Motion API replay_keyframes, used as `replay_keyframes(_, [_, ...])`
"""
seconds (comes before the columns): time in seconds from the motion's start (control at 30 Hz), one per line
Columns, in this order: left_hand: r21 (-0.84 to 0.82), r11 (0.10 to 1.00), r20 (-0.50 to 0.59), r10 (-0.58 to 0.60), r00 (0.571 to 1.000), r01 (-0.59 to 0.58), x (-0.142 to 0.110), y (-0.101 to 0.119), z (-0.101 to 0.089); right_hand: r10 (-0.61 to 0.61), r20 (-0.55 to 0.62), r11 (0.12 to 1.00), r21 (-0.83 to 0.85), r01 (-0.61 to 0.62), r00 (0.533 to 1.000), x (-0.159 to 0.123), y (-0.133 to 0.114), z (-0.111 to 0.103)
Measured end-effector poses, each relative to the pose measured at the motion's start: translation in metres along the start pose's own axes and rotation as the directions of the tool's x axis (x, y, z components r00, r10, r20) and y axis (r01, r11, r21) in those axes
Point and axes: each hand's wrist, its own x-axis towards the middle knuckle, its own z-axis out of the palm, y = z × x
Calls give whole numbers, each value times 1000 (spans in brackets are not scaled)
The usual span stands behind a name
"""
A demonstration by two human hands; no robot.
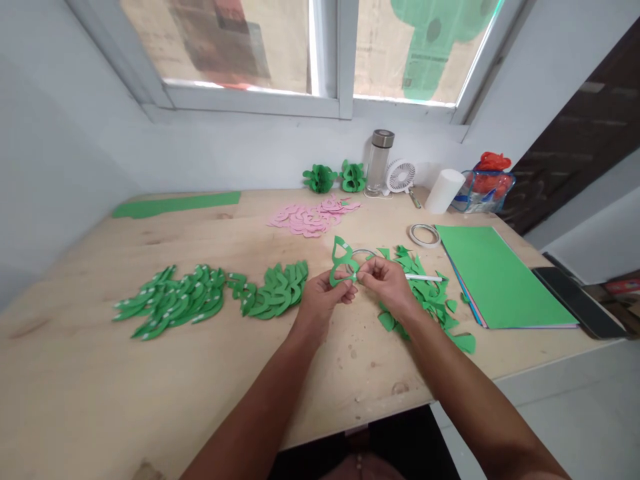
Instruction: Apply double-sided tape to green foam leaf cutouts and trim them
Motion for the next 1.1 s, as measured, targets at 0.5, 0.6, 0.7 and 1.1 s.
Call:
replay_keyframes(0.5, [27, 1000, 22, 14, 1000, -14, -1, 3, -1, 1, -27, 1000, 16, 0, 1000, 1, 3, -1])
replay_keyframes(0.6, [34, 999, 29, 24, 999, -25, -1, 4, -1, -3, -21, 1000, 14, 3, 1000, 1, 3, -2])
replay_keyframes(0.7, [43, 999, 31, 27, 999, -28, -1, 4, -1, -9, -15, 1000, -3, 9, 1000, 0, 2, -2])
replay_keyframes(1.1, [109, 992, 19, 67, 998, -68, -5, 5, 2, -21, -41, 999, -32, 19, 999, 0, 6, -1])
